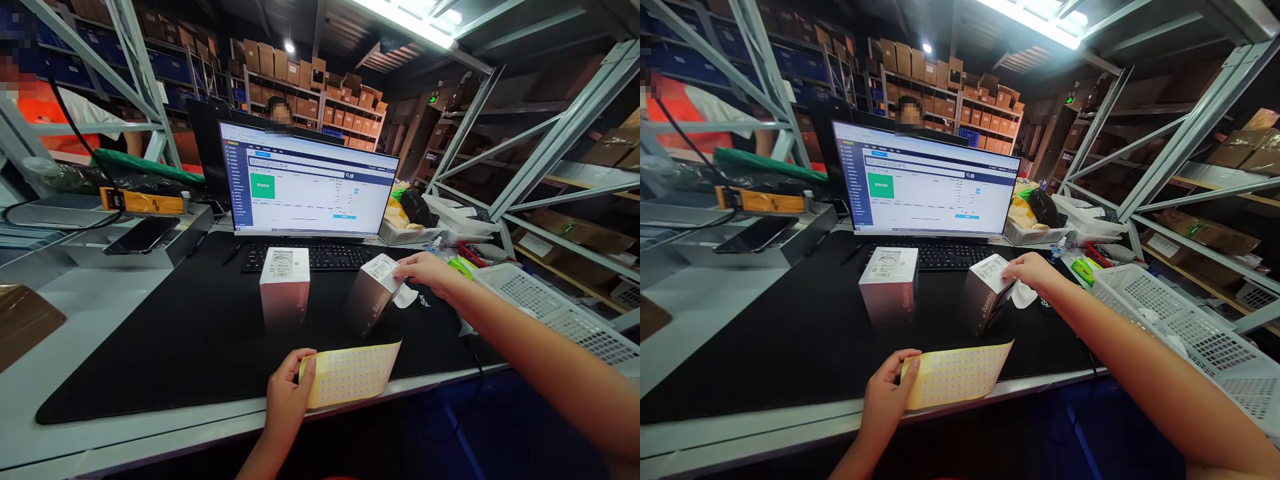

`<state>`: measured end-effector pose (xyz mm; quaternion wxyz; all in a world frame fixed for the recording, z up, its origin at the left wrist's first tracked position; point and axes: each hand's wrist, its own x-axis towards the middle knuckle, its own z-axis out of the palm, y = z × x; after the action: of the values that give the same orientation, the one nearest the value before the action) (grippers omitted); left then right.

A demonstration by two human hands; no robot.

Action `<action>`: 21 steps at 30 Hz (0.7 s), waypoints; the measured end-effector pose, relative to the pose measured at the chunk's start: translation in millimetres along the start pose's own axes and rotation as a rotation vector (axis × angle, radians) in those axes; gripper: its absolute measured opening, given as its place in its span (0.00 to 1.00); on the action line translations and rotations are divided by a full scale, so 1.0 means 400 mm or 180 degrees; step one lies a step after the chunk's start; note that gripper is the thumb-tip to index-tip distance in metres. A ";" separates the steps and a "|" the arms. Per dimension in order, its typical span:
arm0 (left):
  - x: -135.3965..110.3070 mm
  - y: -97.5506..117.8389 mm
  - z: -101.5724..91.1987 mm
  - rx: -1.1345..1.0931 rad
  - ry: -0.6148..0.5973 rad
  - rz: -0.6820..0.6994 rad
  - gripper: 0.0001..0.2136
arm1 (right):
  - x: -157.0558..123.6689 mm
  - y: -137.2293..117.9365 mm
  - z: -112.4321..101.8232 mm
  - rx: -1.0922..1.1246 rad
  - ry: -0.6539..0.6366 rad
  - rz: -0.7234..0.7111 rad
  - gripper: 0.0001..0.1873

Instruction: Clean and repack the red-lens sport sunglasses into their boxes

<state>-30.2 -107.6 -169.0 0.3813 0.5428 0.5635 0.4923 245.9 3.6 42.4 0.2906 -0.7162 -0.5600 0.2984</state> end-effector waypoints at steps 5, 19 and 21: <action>-0.002 0.005 0.000 0.0015 0.0048 0.0082 0.21 | 0.002 0.001 0.003 -0.0004 0.0060 0.0008 0.09; -0.002 0.011 -0.001 0.0030 0.0122 0.0249 0.20 | 0.000 -0.001 0.021 -0.0014 0.0148 -0.0072 0.08; -0.002 0.010 -0.003 0.0005 0.0116 0.0277 0.19 | 0.005 0.000 0.023 0.0019 0.0155 -0.0072 0.09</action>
<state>-30.5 -108.9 -164.8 0.3488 0.5581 0.5466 0.5179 239.5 6.4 36.1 0.3096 -0.7160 -0.5599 0.2793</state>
